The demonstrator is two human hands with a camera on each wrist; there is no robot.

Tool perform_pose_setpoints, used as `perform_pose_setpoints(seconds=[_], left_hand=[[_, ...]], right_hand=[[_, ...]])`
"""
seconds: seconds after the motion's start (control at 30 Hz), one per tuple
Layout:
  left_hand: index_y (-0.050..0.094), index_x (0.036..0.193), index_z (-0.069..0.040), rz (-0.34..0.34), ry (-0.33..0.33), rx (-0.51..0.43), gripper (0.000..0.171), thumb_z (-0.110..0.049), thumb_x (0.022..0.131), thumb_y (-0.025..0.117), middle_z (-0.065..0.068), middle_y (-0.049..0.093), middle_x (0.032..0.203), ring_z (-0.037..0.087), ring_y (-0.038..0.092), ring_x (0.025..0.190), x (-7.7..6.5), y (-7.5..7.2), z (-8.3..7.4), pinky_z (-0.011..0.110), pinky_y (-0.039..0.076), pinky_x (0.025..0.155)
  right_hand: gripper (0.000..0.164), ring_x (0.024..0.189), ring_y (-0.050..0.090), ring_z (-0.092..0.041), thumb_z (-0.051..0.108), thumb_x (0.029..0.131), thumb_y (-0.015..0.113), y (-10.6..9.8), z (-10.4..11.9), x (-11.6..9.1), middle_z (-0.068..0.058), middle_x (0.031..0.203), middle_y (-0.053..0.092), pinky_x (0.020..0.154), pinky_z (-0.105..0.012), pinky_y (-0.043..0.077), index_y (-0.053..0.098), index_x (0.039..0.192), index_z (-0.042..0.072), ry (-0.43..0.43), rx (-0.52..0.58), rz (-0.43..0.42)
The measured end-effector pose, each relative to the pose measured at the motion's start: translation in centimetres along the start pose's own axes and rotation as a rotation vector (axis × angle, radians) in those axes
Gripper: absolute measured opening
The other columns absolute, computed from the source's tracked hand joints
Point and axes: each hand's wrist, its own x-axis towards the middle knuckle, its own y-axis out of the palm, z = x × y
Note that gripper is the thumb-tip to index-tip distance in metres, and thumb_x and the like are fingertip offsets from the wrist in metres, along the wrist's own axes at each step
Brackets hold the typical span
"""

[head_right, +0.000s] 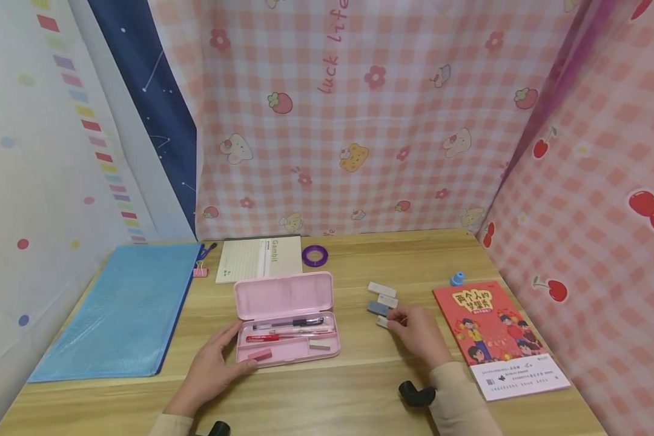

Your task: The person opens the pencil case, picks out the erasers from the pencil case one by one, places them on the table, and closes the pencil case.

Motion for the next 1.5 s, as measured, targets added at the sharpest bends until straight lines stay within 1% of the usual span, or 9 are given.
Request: perform_pose_setpoints(seconds=[0.13, 0.33, 0.53, 0.77, 1.13, 1.27, 1.37, 1.5], left_hand=[[0.04, 0.147, -0.011, -0.001, 0.003, 0.001, 0.102, -0.059, 0.066, 0.079, 0.015, 0.037, 0.15, 0.037, 0.032, 0.137, 0.0, 0.0, -0.1, 0.057, 0.028, 0.11], [0.04, 0.147, -0.01, 0.0, 0.005, -0.001, 0.101, -0.057, 0.067, 0.08, 0.015, 0.037, 0.15, 0.037, 0.033, 0.137, -0.1, -0.1, -0.3, 0.057, 0.029, 0.11], [0.04, 0.146, -0.008, -0.006, 0.012, -0.003, 0.1, -0.056, 0.068, 0.08, 0.016, 0.037, 0.15, 0.038, 0.033, 0.137, -0.1, -0.1, -0.3, 0.057, 0.029, 0.11], [0.04, 0.146, -0.008, -0.006, 0.022, -0.006, 0.1, -0.056, 0.068, 0.08, 0.017, 0.037, 0.149, 0.038, 0.032, 0.137, -0.2, -0.1, -0.2, 0.057, 0.029, 0.11], [0.04, 0.147, -0.008, -0.006, 0.019, -0.005, 0.1, -0.057, 0.069, 0.079, 0.017, 0.037, 0.15, 0.039, 0.033, 0.137, -0.2, 0.0, -0.3, 0.058, 0.029, 0.109], [0.04, 0.146, -0.009, -0.003, 0.019, -0.006, 0.099, -0.057, 0.069, 0.079, 0.017, 0.037, 0.149, 0.039, 0.033, 0.137, -0.2, 0.0, -0.3, 0.058, 0.029, 0.109], [0.04, 0.146, -0.008, -0.004, 0.022, -0.005, 0.1, -0.057, 0.069, 0.079, 0.017, 0.038, 0.149, 0.039, 0.033, 0.136, -0.2, 0.0, -0.2, 0.057, 0.029, 0.11], [0.041, 0.146, -0.008, -0.008, 0.03, -0.006, 0.1, -0.058, 0.068, 0.079, 0.017, 0.038, 0.149, 0.039, 0.033, 0.136, -0.1, 0.0, -0.1, 0.057, 0.029, 0.11]], right_hand=[[0.005, 0.073, 0.057, -0.011, 0.012, 0.087, 0.071, 0.3, -0.1, 0.1, 0.002, 0.085, 0.068, 0.064, -0.028, 0.049, 0.073, 0.091, 0.012, -0.005, 0.003, -0.018], [0.014, 0.069, 0.055, -0.01, 0.01, 0.082, 0.076, 0.4, 0.1, -0.1, 0.002, 0.08, 0.065, 0.058, -0.024, 0.048, 0.072, 0.094, 0.008, -0.002, 0.0, 0.011], [0.014, 0.069, 0.054, -0.011, 0.011, 0.082, 0.076, 0.5, 0.3, -0.1, 0.002, 0.079, 0.064, 0.058, -0.024, 0.047, 0.072, 0.095, 0.009, 0.004, -0.027, 0.016], [0.015, 0.069, 0.053, -0.012, 0.012, 0.083, 0.075, 0.6, 0.3, -0.1, 0.001, 0.079, 0.063, 0.058, -0.026, 0.047, 0.072, 0.097, 0.008, 0.05, -0.016, 0.006], [0.013, 0.069, 0.054, -0.012, 0.012, 0.083, 0.075, 0.7, 0.4, 0.0, 0.001, 0.08, 0.063, 0.059, -0.027, 0.047, 0.072, 0.095, 0.009, 0.042, -0.02, -0.014], [0.016, 0.07, 0.054, -0.013, 0.013, 0.083, 0.075, 0.5, 0.5, -0.2, 0.0, 0.081, 0.064, 0.061, -0.027, 0.047, 0.072, 0.097, 0.008, 0.038, -0.019, -0.015], [0.019, 0.073, 0.056, -0.013, 0.016, 0.084, 0.075, 0.3, 1.3, -0.6, -0.001, 0.084, 0.065, 0.061, -0.028, 0.049, 0.071, 0.101, 0.009, 0.013, -0.018, -0.028], [0.021, 0.08, 0.06, -0.015, 0.016, 0.084, 0.075, 0.7, 4.0, -1.4, -0.003, 0.093, 0.068, 0.066, -0.031, 0.053, 0.072, 0.103, 0.008, -0.099, -0.007, -0.045]])
